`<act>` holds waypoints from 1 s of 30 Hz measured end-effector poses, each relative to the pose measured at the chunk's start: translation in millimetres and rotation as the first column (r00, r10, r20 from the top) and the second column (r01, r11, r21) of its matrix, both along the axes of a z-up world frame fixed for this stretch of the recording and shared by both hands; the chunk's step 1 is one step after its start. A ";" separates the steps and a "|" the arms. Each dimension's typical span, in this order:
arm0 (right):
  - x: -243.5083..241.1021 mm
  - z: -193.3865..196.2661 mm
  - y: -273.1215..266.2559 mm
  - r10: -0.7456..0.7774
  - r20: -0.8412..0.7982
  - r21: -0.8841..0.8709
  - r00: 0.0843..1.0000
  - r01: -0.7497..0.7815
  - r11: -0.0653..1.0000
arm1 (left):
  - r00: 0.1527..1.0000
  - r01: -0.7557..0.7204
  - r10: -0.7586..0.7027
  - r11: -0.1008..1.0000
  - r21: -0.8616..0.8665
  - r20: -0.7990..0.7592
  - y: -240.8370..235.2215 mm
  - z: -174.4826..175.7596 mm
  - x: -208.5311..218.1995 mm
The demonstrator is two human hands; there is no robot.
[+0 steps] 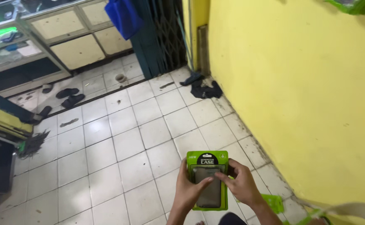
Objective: The person picks up packaged phone cases from a wall grid, wipes the plastic packaging with a cloth, and places them back on the grid. The person handles multiple cases one at a time, moving between the wall display and a white plastic chair.
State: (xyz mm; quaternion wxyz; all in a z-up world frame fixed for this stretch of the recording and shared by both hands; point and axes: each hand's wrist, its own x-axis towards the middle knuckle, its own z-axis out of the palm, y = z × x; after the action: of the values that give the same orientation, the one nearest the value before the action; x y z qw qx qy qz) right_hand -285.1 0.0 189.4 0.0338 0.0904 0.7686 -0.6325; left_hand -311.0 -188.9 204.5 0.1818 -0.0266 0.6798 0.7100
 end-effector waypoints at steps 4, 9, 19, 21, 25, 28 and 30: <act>-60.1 15.8 -21.4 0.024 -0.037 -0.037 0.999 -0.025 0.999 | 0.996 -0.090 0.090 0.996 -0.005 -0.002 -14.6 49.2 -63.5; -140.4 14.5 -15.6 0.051 -0.058 -0.075 0.997 -0.055 0.996 | 0.996 -0.084 0.085 0.996 0.033 -0.022 -22.6 50.1 -145.2; -320.9 30.7 12.9 -0.052 -0.206 -0.159 0.977 0.019 0.987 | 0.995 0.005 0.005 0.995 0.097 -0.102 14.7 30.4 -342.6; -353.6 35.0 26.2 -0.119 -0.207 -0.119 0.971 0.096 0.988 | 0.978 0.055 -0.028 0.991 0.125 -0.207 32.7 27.0 -379.2; -383.3 50.4 51.3 -0.254 -0.272 -0.063 0.928 0.247 0.967 | 0.979 0.102 -0.065 0.976 0.191 -0.193 83.4 35.7 -443.4; -385.6 59.8 82.0 -0.327 -0.314 0.040 0.892 0.356 0.934 | 0.971 0.168 -0.118 0.956 0.241 -0.207 133.8 60.2 -488.3; -388.5 58.8 98.9 -0.398 -0.310 0.107 0.863 0.448 0.888 | 0.943 0.294 -0.216 0.898 0.328 -0.255 168.9 79.3 -518.2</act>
State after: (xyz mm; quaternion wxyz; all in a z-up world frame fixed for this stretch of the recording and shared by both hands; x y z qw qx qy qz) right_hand -673.6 98.9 248.2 -0.2230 0.1698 0.7793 -0.5605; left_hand -829.3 -20.1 283.8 0.2019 0.1728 0.5504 0.7915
